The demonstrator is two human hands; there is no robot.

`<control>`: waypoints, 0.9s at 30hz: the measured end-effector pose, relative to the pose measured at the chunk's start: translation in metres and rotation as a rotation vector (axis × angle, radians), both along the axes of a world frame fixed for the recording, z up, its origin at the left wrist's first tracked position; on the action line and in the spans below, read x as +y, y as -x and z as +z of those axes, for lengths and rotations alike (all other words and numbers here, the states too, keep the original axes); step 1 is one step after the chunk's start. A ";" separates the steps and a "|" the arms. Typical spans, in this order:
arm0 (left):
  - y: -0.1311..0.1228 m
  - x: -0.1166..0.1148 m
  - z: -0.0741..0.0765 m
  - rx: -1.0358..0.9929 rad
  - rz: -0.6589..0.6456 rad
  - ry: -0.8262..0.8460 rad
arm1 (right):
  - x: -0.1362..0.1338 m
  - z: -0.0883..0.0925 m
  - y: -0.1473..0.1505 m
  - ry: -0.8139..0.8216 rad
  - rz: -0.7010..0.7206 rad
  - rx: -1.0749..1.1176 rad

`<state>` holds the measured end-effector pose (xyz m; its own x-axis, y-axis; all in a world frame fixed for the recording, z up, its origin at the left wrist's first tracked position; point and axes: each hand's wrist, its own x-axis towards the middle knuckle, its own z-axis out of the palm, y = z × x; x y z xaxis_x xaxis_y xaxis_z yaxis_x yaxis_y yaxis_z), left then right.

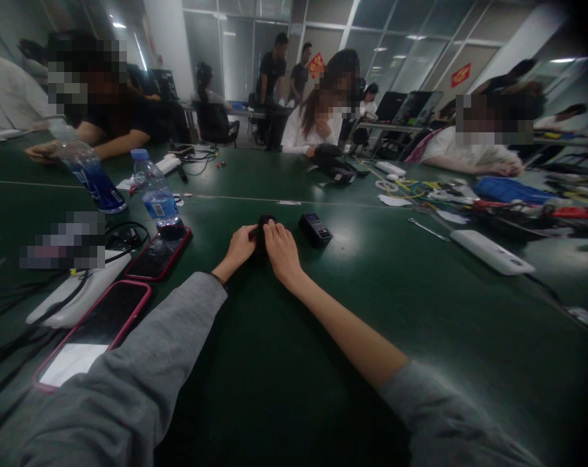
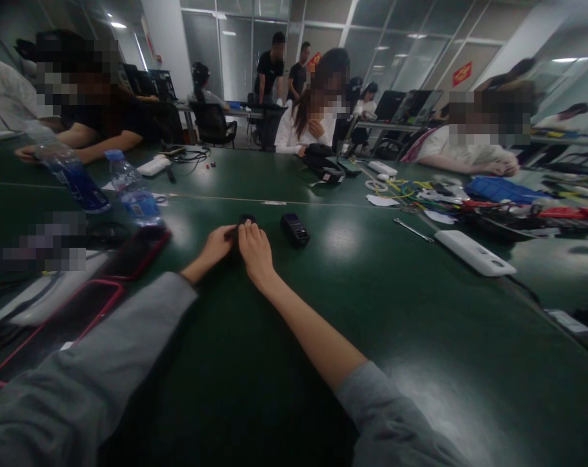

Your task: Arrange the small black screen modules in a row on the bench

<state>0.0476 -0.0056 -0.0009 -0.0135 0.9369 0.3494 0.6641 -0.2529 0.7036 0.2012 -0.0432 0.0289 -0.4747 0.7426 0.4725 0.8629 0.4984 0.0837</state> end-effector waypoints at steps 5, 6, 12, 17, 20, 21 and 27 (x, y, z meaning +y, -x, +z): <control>0.002 0.001 -0.003 0.104 -0.032 -0.056 | -0.005 -0.001 -0.001 0.025 0.048 -0.003; 0.003 0.001 -0.004 0.121 -0.047 -0.061 | -0.005 -0.002 -0.002 0.039 0.056 0.023; 0.004 -0.001 -0.003 0.203 -0.096 -0.080 | -0.003 -0.010 -0.004 0.156 0.119 0.190; 0.006 0.003 -0.004 0.203 -0.140 -0.056 | -0.003 -0.016 -0.006 0.244 0.013 0.338; 0.009 0.006 -0.005 0.225 -0.144 -0.045 | -0.003 -0.016 -0.007 0.338 -0.011 0.367; 0.011 0.006 -0.005 0.246 -0.141 -0.045 | -0.004 -0.016 -0.007 0.354 -0.019 0.360; 0.034 0.003 -0.003 0.449 -0.020 -0.088 | -0.007 -0.010 -0.001 0.407 -0.053 0.326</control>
